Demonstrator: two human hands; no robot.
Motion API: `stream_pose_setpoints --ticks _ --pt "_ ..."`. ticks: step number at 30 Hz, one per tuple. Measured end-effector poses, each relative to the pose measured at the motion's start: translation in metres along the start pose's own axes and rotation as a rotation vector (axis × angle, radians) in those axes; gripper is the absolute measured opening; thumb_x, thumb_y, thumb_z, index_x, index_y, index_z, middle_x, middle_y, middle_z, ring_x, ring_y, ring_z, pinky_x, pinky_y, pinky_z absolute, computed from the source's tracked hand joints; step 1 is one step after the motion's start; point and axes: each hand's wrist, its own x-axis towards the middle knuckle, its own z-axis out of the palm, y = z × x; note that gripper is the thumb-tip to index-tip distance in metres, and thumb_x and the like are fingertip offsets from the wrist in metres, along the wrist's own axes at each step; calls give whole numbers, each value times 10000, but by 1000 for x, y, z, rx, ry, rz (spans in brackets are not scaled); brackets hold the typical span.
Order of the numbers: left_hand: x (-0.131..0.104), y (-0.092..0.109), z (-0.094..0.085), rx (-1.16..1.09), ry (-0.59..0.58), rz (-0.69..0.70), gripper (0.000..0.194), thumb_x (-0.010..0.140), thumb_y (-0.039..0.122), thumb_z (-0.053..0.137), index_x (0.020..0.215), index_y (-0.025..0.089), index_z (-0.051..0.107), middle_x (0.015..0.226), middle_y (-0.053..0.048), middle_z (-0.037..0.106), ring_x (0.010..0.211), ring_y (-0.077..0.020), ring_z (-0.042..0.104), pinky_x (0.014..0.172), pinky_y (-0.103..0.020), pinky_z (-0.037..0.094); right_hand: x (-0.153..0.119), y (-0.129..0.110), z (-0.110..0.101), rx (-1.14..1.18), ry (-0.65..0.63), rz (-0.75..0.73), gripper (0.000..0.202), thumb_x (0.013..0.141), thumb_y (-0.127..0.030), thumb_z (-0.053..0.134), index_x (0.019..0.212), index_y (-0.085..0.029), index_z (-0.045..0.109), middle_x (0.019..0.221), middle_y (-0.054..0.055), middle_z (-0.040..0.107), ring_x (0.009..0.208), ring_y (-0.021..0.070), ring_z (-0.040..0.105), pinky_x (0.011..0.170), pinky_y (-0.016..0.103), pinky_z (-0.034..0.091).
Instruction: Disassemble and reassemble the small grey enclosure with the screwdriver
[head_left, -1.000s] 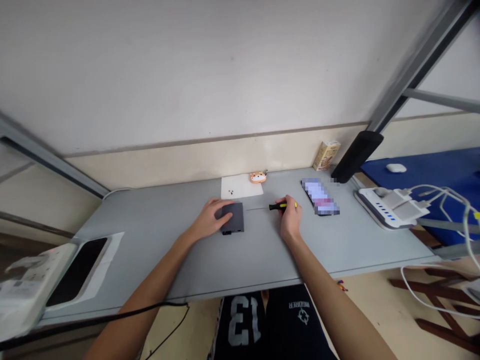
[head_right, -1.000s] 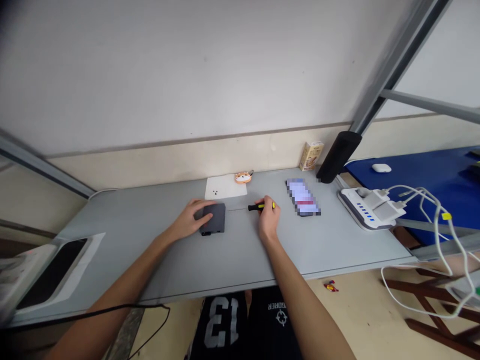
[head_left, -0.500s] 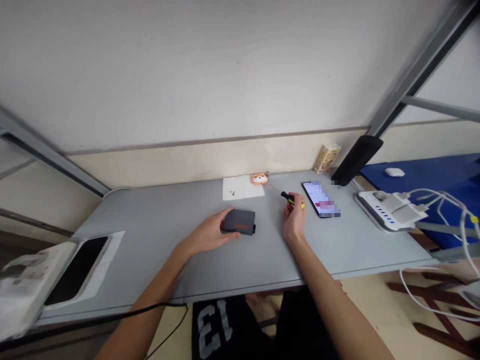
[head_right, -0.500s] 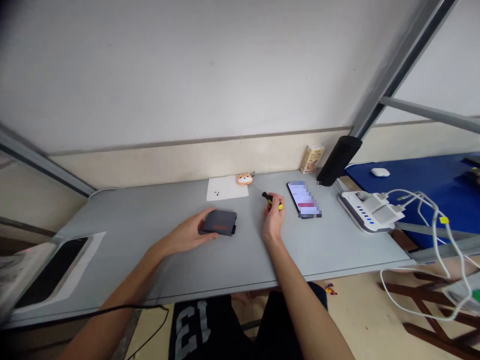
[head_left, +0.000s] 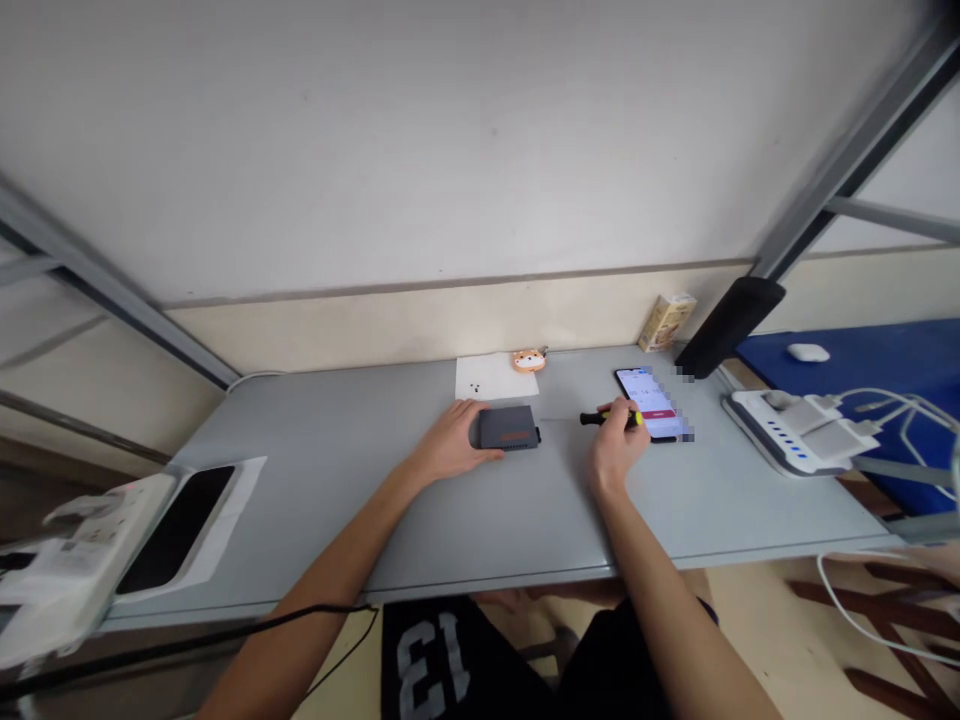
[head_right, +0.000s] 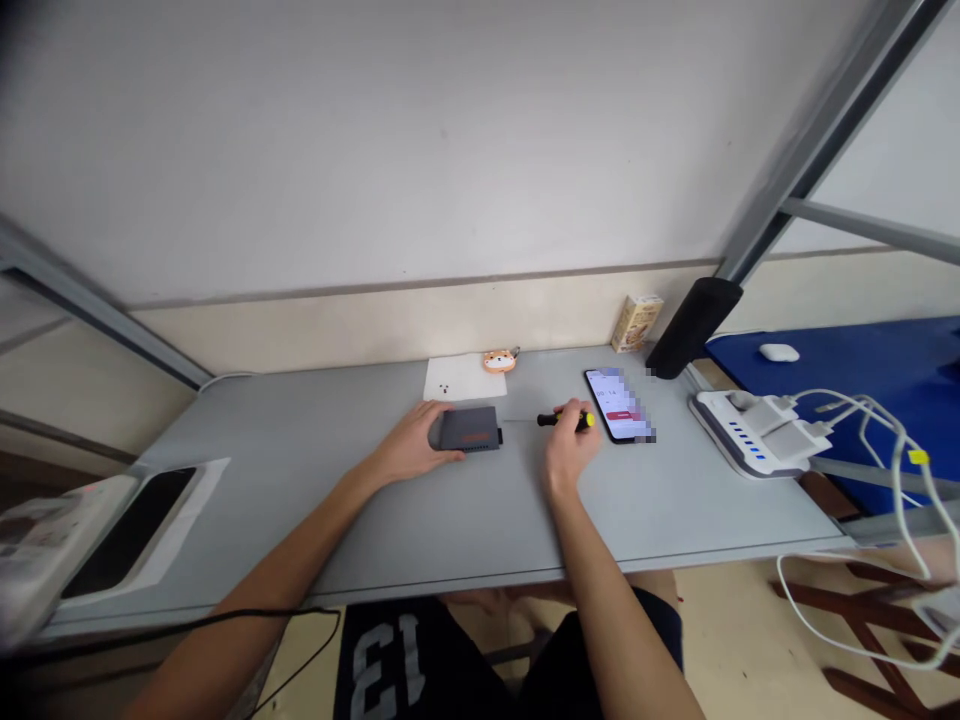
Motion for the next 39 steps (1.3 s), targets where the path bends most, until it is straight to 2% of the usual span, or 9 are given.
stream_pose_setpoints --ticks 5,15,17,20,22,23,28,34,39 --pt "4 -6 1 -19 3 21 761 710 564 865 1344 263 569 1369 -100 607 1287 -335 548 1105 -498 438 -7 -8 -6 -205 -35 -160 349 951 -390 462 657 -225 552 590 -11 540 619 162 503 643 294 372" --pt "-9 -9 7 -20 57 87 782 809 455 813 1491 311 460 1402 -69 589 1353 -293 477 1166 -464 414 -33 4 -12 -404 -461 -681 285 872 -304 575 597 -245 535 528 -5 520 518 152 429 588 319 343" --pt "-8 -9 7 -31 32 72 773 815 458 807 1494 324 463 1415 -69 578 1364 -298 471 1164 -468 416 -29 2 -16 -360 -339 -668 257 889 -306 554 641 -244 585 561 11 562 532 163 476 590 327 373" --pt "-7 -11 8 -52 11 24 789 804 484 814 1497 343 464 1408 -68 576 1364 -303 482 1152 -464 429 -26 -6 -22 -237 -6 -594 265 943 -318 484 735 -237 627 645 42 623 591 189 556 605 343 415" --pt "-7 -12 9 -56 15 16 836 775 502 836 1504 357 454 1405 -61 580 1359 -308 489 1156 -468 424 -29 -12 -22 -169 39 -584 271 957 -310 462 747 -239 617 650 45 623 603 195 570 613 350 428" --pt "-7 -13 9 -53 18 22 859 761 510 845 1508 363 447 1414 -56 579 1360 -311 488 1162 -473 417 -32 -16 -20 -147 -31 -609 261 952 -301 469 747 -241 618 653 45 629 606 196 578 613 349 431" --pt "-6 -9 7 -53 26 47 800 792 485 814 1493 341 456 1421 -60 570 1336 -303 509 1163 -472 408 -50 -37 16 -212 -739 -756 210 881 -258 570 674 -241 604 583 0 595 530 142 497 583 299 365" --pt "-7 -9 1 -77 -5 64 818 756 429 848 1471 356 457 1418 -65 570 1344 -319 514 1163 -488 408 -39 -54 67 -263 -821 -519 303 890 -352 539 617 -229 493 505 -44 445 495 113 351 566 278 273" --pt "-8 -11 -3 -76 -26 56 834 747 401 860 1476 343 459 1429 -73 561 1346 -326 515 1166 -497 414 -30 -37 77 -252 -888 -380 321 937 -369 491 651 -226 468 518 -57 407 507 110 346 549 269 272"
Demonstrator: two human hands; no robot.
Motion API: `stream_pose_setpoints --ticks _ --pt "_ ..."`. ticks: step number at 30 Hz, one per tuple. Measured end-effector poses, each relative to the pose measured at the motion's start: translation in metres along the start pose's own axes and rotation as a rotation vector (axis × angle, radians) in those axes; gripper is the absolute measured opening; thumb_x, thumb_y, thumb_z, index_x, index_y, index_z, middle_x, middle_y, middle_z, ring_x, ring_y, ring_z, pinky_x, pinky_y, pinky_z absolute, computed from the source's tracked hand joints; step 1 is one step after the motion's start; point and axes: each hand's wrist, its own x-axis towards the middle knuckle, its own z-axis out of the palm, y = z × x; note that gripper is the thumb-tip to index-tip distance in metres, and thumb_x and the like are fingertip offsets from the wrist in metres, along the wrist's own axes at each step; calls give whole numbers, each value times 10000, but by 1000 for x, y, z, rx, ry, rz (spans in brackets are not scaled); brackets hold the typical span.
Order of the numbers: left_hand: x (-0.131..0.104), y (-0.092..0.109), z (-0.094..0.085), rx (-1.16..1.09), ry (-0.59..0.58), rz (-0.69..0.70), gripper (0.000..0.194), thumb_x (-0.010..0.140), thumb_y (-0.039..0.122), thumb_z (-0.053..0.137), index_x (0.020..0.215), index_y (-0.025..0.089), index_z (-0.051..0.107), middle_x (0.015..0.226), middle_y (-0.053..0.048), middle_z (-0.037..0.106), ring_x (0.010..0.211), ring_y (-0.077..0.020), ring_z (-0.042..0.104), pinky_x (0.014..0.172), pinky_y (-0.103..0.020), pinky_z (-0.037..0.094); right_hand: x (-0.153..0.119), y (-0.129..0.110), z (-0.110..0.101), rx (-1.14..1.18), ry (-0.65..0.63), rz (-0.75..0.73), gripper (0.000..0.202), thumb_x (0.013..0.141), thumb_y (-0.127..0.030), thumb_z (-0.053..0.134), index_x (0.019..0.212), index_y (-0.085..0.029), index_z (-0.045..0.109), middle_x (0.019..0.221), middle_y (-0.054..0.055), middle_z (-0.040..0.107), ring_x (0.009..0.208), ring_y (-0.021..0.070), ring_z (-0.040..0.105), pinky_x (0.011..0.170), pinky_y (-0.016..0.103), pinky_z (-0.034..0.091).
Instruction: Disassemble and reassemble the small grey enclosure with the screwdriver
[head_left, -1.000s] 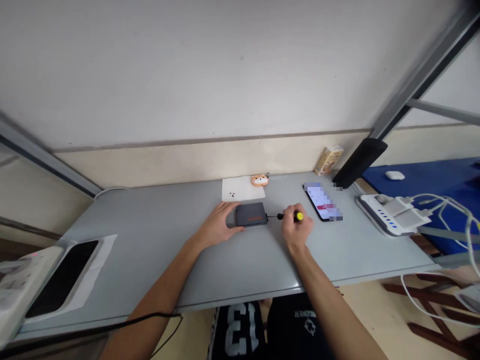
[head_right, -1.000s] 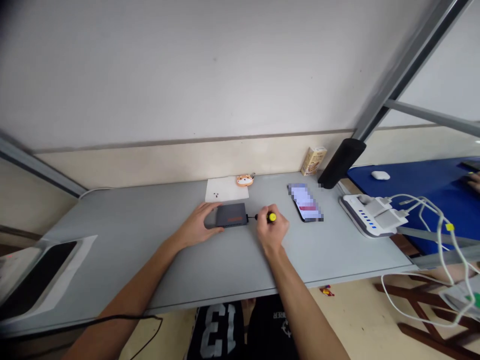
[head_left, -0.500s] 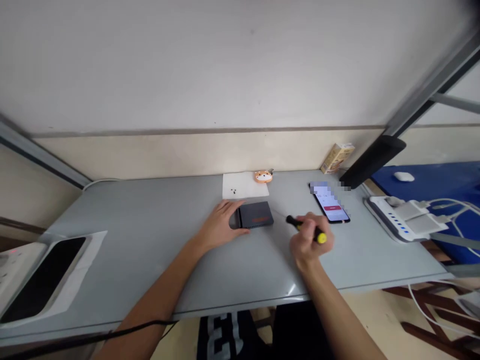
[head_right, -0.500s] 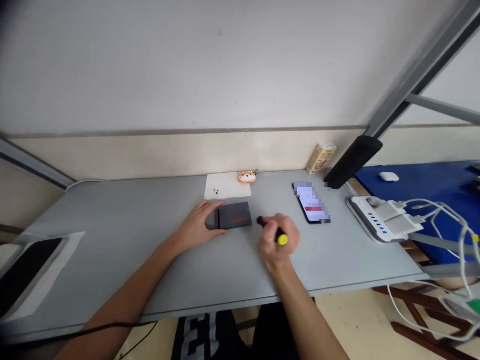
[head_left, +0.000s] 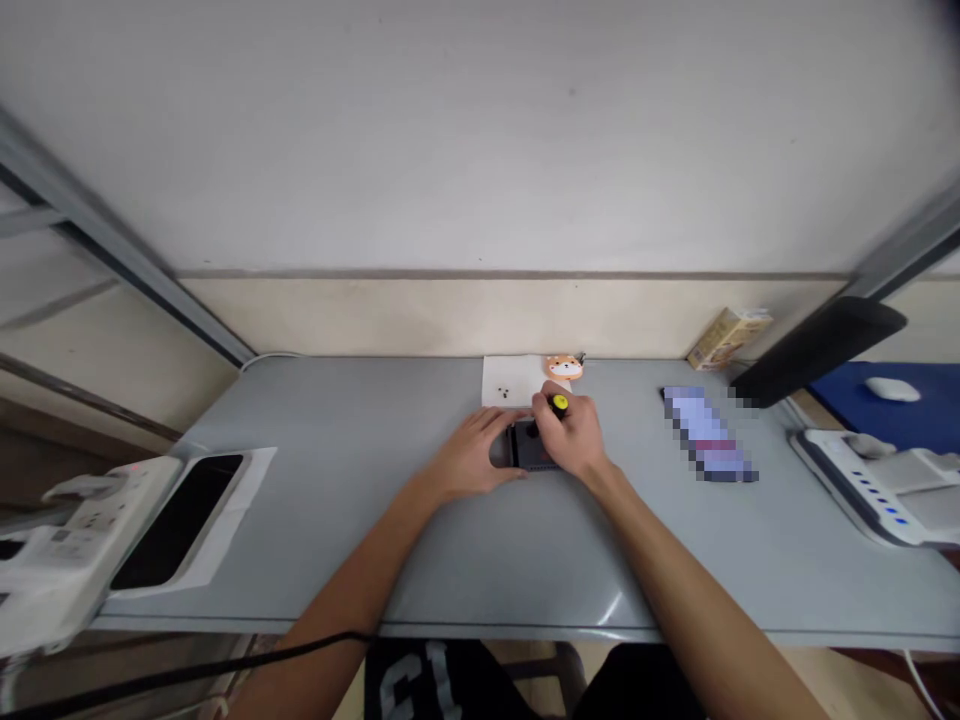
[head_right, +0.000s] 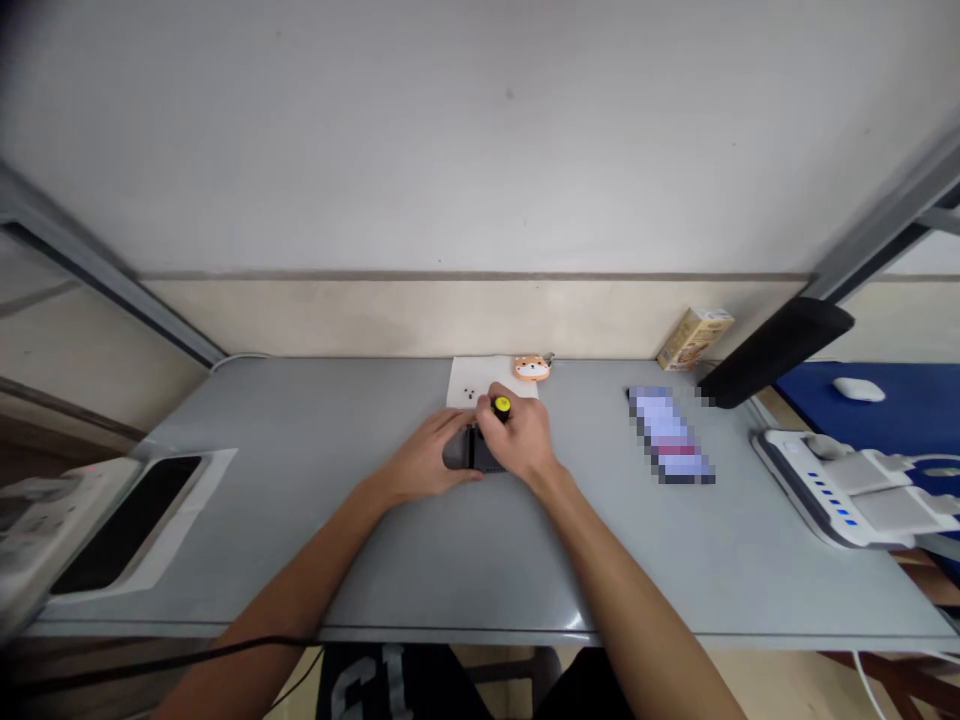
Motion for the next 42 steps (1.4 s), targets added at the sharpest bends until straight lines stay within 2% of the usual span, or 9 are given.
stream_pose_setpoints --ticks 3,6,11,16,21,26,30,35,42 --pt "-1 1 -3 -4 -1 5 746 781 372 829 1448 336 496 1408 -77 564 1329 -317 527 1167 -498 419 -1 9 -9 -32 19 25 321 931 -358 501 644 -216 481 531 -51 450 514 106 374 551 268 284" --pt "-1 2 -8 0 5 19 646 832 316 773 1426 326 519 1382 -72 564 1304 -295 540 1156 -487 433 4 13 -27 -8 45 77 294 905 -332 509 638 -210 518 533 -44 455 531 114 420 543 260 309" --pt "0 0 -12 20 5 27 593 855 313 747 1407 312 532 1383 -53 555 1291 -263 542 1148 -448 446 17 20 -52 49 156 142 278 860 -254 509 587 -202 501 535 -45 435 535 110 420 524 256 302" --pt "-1 -2 -12 54 8 35 545 881 330 711 1399 303 543 1383 -62 554 1289 -266 538 1134 -448 454 23 35 -64 38 246 165 273 848 -253 514 580 -204 515 542 -41 459 543 118 432 533 265 322" --pt "1 5 -12 153 29 56 522 893 346 692 1394 288 561 1378 -75 561 1296 -295 498 1132 -486 419 22 33 -60 31 303 121 278 858 -248 510 583 -205 519 534 -43 440 534 115 423 529 264 315" --pt "8 19 1 223 18 102 587 869 372 717 1420 274 543 1415 -79 568 1337 -320 450 1153 -510 343 16 27 -45 4 220 61 317 901 -283 502 594 -206 490 537 -48 414 522 105 386 523 269 280" --pt "9 22 8 221 17 96 640 853 387 736 1445 286 518 1434 -73 562 1345 -321 442 1157 -514 309 14 27 -40 10 190 66 321 908 -288 500 599 -212 459 539 -49 401 533 107 370 531 264 288" --pt "6 14 3 222 44 65 629 855 402 737 1432 282 517 1420 -76 573 1310 -311 471 1139 -508 296 14 27 -40 68 220 78 306 890 -286 499 594 -207 498 548 -40 447 548 115 407 547 265 314" --pt "5 14 -1 218 8 65 644 848 392 734 1441 287 505 1441 -79 554 1341 -316 452 1142 -502 291 14 28 -38 112 252 91 294 865 -272 503 579 -209 479 535 -45 391 537 114 388 530 262 296"
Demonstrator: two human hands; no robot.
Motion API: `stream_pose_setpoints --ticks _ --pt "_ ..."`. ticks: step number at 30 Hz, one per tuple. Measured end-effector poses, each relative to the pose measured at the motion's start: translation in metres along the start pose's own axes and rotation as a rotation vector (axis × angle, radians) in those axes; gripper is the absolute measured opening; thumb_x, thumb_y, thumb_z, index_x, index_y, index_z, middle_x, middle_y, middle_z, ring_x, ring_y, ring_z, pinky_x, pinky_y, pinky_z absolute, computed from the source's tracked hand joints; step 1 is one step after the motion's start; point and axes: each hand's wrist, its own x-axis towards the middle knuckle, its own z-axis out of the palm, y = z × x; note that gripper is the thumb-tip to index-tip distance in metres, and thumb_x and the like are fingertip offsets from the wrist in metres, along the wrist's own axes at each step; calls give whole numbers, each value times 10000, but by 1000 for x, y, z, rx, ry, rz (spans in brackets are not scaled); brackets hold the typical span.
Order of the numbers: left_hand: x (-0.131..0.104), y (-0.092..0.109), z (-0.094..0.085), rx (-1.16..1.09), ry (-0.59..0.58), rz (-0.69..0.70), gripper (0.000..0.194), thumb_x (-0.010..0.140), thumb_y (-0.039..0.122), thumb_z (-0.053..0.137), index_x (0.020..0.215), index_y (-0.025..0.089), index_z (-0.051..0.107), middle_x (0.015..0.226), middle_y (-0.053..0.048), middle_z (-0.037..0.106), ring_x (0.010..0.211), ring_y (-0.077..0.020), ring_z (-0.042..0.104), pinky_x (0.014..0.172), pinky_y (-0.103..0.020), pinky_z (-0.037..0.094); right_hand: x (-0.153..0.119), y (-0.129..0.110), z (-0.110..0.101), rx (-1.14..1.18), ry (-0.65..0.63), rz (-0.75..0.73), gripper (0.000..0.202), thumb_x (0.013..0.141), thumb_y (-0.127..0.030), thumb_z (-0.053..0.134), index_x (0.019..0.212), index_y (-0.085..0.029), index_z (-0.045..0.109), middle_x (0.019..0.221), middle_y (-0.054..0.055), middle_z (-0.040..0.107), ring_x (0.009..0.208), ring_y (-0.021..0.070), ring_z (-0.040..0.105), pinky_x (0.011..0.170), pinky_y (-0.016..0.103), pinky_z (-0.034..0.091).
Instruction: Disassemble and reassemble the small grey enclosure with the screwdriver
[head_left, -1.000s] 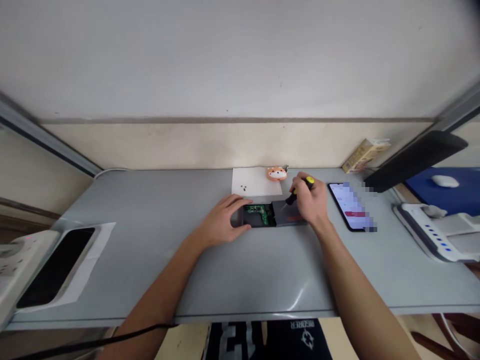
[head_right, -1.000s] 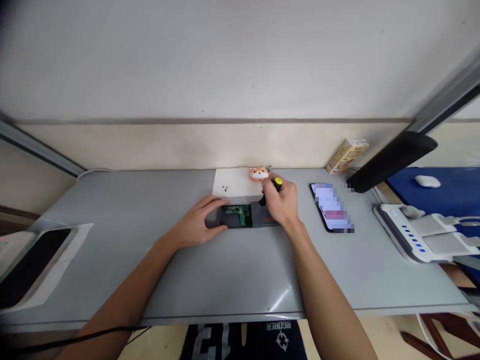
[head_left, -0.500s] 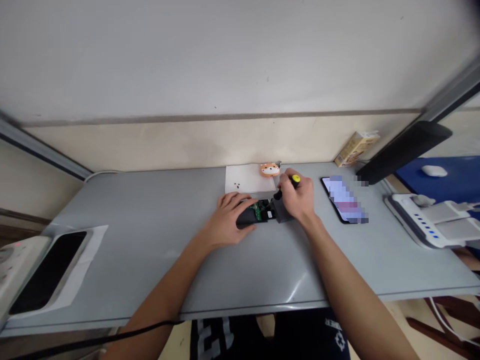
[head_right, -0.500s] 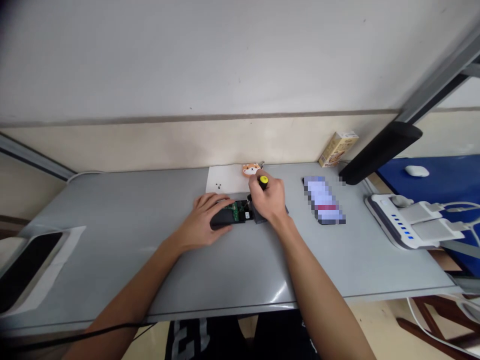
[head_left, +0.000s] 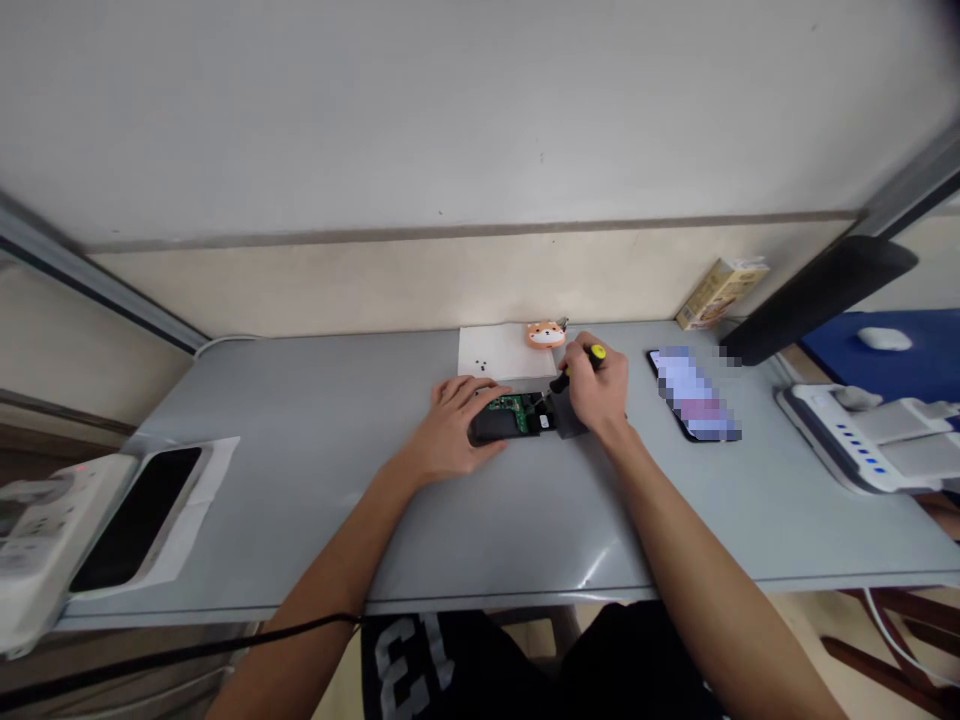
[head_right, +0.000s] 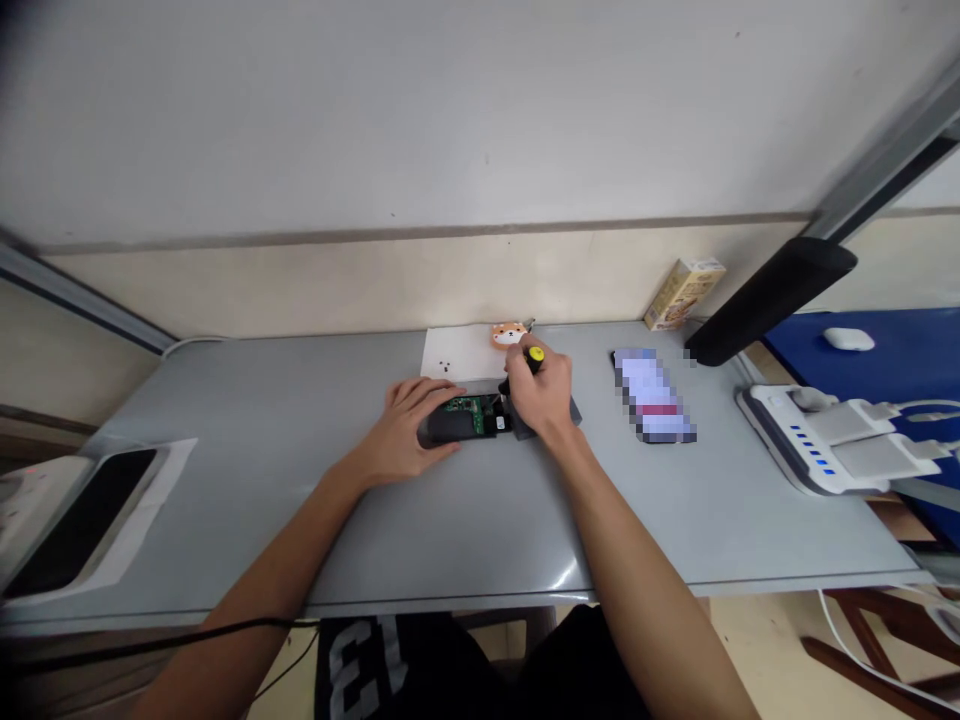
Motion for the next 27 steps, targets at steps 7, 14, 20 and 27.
stream_pose_setpoints --ticks 7,14,20,27 --pt "0 2 -2 17 -8 14 609 854 366 715 1424 285 516 1438 -82 549 1344 -312 450 1146 -500 286 1 2 -2 -49 5 -25 303 871 -280 496 577 -209 471 521 -52 373 527 109 368 535 264 295" --pt "-2 0 -1 23 15 11 628 832 386 748 1411 290 527 1449 -79 542 1331 -318 445 1131 -505 307 -2 -3 3 70 26 38 283 843 -271 474 570 -209 509 546 -25 456 570 130 444 555 263 339" --pt "-2 2 0 11 -5 11 509 812 375 758 1288 283 602 1445 -81 543 1334 -325 450 1129 -520 319 -20 -4 21 60 -170 11 301 875 -326 511 597 -212 516 541 -41 445 553 124 419 568 271 338" --pt "-3 4 1 12 9 28 271 822 373 774 1048 256 683 1435 -70 547 1316 -312 450 1120 -511 330 -18 -4 19 100 -112 14 304 865 -312 503 579 -212 521 555 -30 478 582 136 451 588 276 346"
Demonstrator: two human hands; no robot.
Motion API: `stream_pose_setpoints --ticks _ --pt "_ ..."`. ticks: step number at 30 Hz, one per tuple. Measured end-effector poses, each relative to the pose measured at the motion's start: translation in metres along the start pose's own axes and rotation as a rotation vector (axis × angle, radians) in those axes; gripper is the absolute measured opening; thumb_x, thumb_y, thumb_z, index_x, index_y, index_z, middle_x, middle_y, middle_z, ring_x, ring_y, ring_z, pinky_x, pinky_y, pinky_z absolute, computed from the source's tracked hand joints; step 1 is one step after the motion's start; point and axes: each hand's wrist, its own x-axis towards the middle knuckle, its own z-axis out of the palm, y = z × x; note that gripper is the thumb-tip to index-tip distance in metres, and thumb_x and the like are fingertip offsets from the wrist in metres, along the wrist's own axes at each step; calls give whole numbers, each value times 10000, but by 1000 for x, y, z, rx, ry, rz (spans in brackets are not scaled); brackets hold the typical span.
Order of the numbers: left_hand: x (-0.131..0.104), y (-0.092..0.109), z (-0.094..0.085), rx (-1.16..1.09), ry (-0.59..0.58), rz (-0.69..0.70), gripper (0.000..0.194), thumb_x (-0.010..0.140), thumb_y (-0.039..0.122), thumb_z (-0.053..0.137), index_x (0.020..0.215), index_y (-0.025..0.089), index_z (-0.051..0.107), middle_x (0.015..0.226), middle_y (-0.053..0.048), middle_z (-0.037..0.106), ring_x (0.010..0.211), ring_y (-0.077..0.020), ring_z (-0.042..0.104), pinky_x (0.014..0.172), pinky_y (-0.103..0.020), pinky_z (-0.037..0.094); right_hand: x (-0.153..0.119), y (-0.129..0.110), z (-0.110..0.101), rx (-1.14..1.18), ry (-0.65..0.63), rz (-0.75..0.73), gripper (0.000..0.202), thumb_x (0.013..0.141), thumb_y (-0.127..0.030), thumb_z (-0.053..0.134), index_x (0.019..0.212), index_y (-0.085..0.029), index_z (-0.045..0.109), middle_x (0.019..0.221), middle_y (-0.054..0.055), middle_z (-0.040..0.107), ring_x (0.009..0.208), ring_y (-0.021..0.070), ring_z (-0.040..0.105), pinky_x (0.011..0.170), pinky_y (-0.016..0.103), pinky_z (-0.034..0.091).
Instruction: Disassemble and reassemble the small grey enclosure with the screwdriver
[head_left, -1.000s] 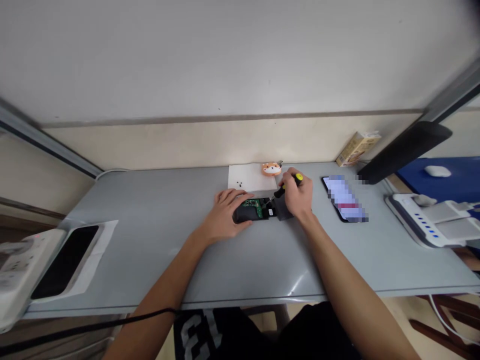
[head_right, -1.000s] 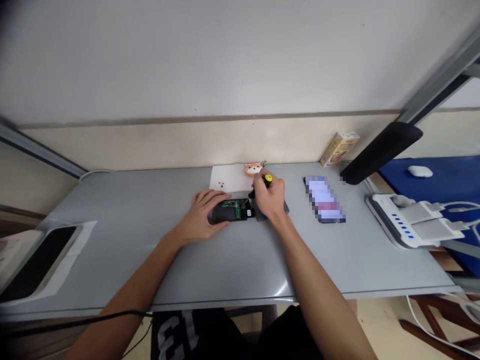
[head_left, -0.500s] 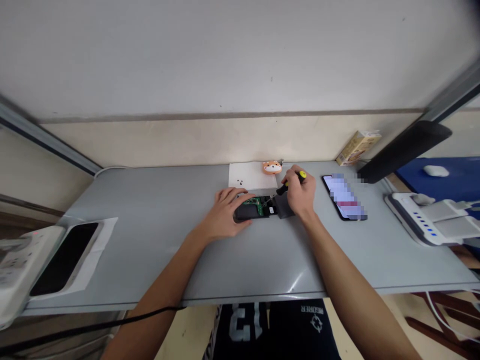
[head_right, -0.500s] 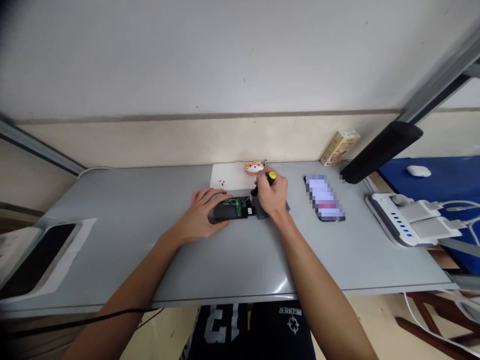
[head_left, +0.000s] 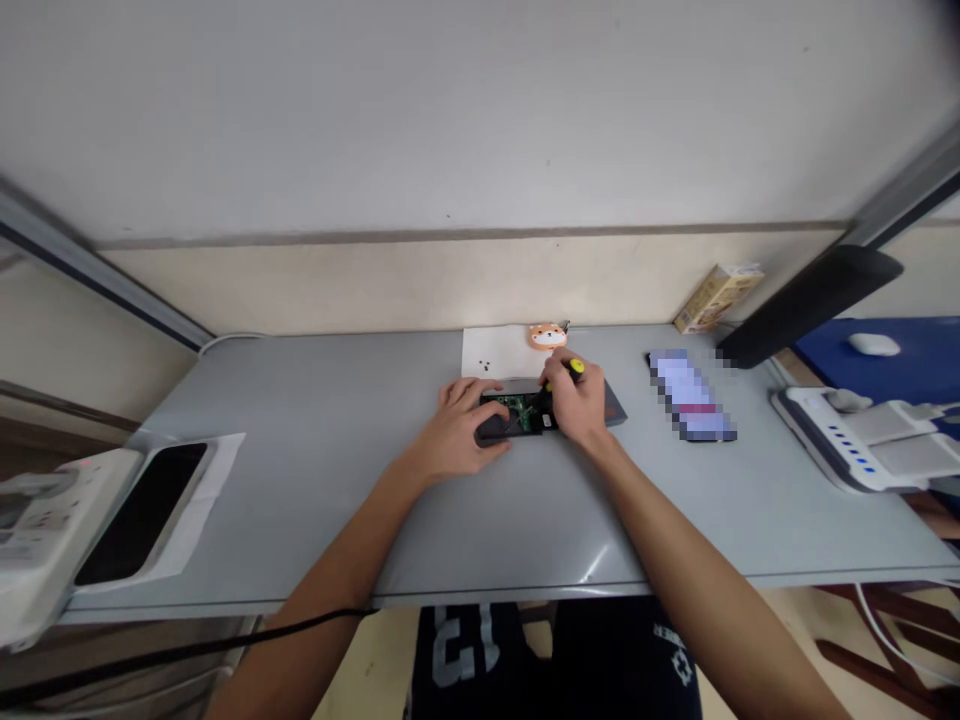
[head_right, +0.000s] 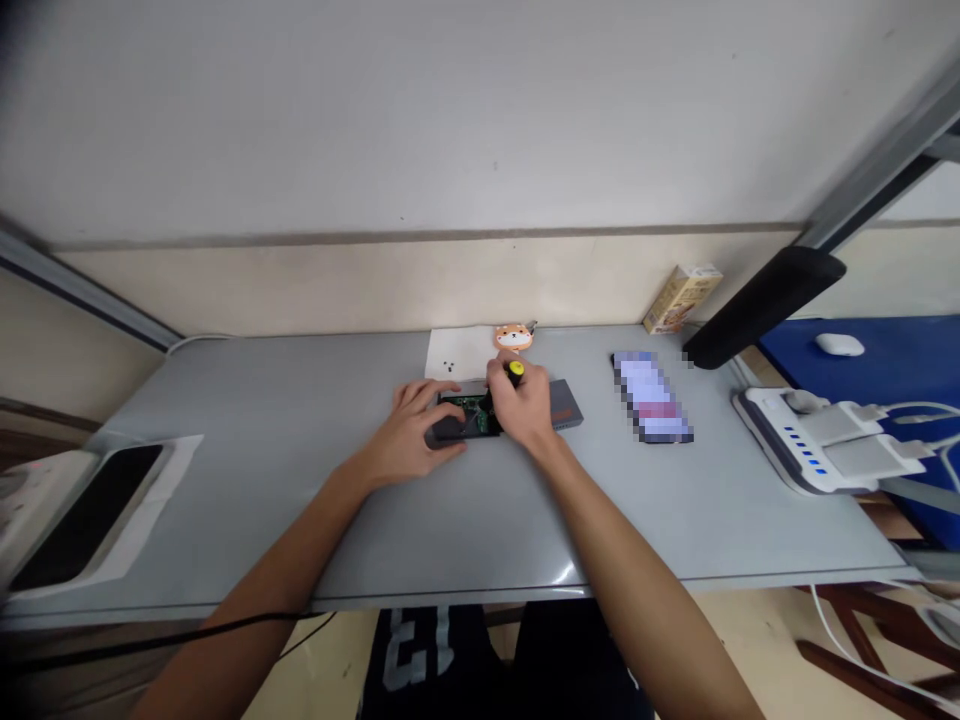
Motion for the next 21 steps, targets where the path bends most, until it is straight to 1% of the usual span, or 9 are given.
stream_pose_setpoints --ticks 4,7,9,12,14,15,17,19,21 --pt "1 -1 5 -2 39 9 219 868 393 756 1039 266 709 1394 -60 578 1290 -291 469 1108 -499 336 4 1 -2 55 53 37 312 860 -311 490 567 -215 529 557 -24 468 597 146 455 588 279 349" --pt "1 -2 8 -17 81 6 128 932 378 692 958 260 736 1320 -54 627 1248 -269 495 1084 -484 348 6 1 -2 92 74 54 303 857 -307 487 571 -216 530 569 -22 472 604 147 459 587 279 353" --pt "-1 -2 9 -29 108 4 141 962 356 657 919 257 747 1255 -53 659 1206 -255 517 1061 -475 355 7 2 -2 132 96 55 293 853 -298 484 574 -216 527 575 -23 470 605 145 458 587 276 356" --pt "-3 -3 7 -46 159 -10 173 987 351 628 920 266 763 1175 -46 686 1152 -236 537 1038 -459 360 12 4 -6 200 178 91 306 872 -321 482 589 -215 531 589 -24 471 608 141 457 582 269 356" --pt "2 -4 5 -45 196 -40 190 994 360 617 924 273 771 1140 -41 693 1132 -232 538 1030 -455 359 18 8 -11 222 260 129 317 886 -354 490 607 -212 544 601 -25 477 607 138 458 574 267 356" --pt "7 -5 4 -37 204 -54 195 993 371 618 924 275 774 1128 -40 696 1126 -234 536 1025 -456 357 21 11 -15 216 301 144 320 889 -368 495 617 -211 553 599 -28 475 600 136 455 572 266 357" --pt "27 -9 2 -12 191 -62 199 984 400 632 926 279 779 1119 -38 702 1125 -242 531 1012 -458 352 29 18 -25 178 381 170 325 892 -389 501 632 -207 572 575 -39 452 571 131 433 565 266 356" --pt "55 -14 1 9 150 -47 202 983 409 633 952 276 783 1123 -39 705 1129 -245 530 996 -452 350 36 26 -36 152 460 214 327 892 -405 499 648 -205 581 552 -48 427 541 128 407 550 267 351" --pt "85 -22 3 14 116 -77 199 982 391 632 947 271 787 1088 -43 708 1100 -246 540 985 -453 348 42 34 -44 194 540 298 319 886 -417 492 667 -204 584 552 -48 427 521 128 395 520 268 337"
